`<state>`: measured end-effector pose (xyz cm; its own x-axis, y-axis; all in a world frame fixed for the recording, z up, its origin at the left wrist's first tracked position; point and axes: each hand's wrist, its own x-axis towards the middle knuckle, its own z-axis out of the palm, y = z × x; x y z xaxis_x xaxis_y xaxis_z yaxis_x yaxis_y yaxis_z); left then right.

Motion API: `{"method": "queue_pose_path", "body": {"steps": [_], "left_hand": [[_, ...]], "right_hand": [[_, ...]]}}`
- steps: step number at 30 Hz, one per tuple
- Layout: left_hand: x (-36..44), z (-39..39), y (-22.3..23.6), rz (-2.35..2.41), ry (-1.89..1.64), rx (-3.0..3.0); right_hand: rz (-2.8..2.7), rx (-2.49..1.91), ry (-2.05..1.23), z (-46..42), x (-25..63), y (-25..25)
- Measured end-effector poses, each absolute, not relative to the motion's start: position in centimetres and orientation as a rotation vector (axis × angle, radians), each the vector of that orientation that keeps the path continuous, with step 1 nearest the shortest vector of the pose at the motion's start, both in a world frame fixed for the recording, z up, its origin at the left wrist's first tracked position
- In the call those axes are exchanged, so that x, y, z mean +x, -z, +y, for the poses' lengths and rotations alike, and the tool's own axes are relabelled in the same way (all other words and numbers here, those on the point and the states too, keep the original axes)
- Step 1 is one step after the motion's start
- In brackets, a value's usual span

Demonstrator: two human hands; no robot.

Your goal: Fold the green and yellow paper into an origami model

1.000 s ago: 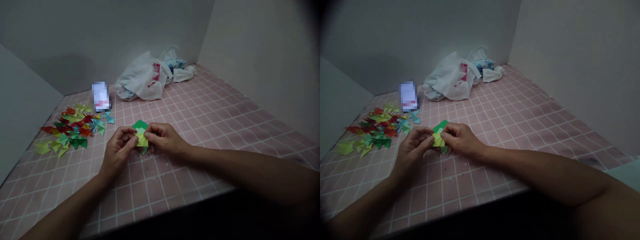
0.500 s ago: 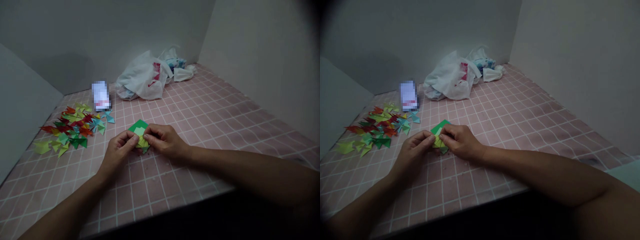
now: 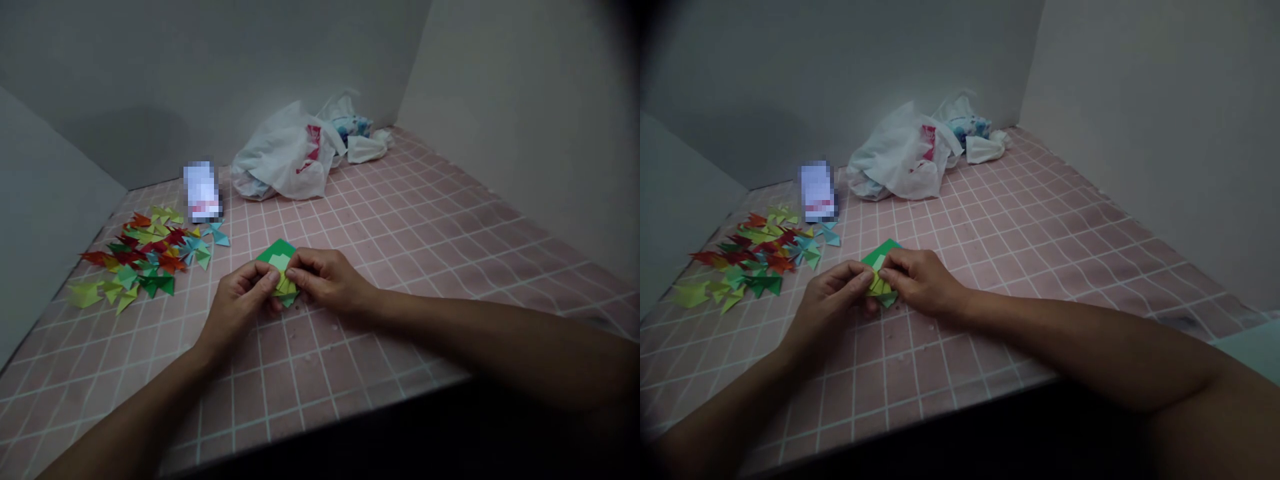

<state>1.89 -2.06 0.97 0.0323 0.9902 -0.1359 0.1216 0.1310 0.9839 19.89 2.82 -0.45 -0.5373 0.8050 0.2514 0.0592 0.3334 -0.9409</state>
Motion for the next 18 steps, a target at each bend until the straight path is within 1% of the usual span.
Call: {"method": "queue_pose_path", "body": {"steps": [10,18], "left_hand": [[2.07,-1.68,-0.9,1.233,-1.021,1.018],[2.1,-1.67,-0.89,1.218,-1.019,1.019]], "right_hand": [[-1.922,-0.725,-1.18,2.78,20.04,0.35],[-1.927,-0.745,-1.159,2.84,20.07,0.38]]}}
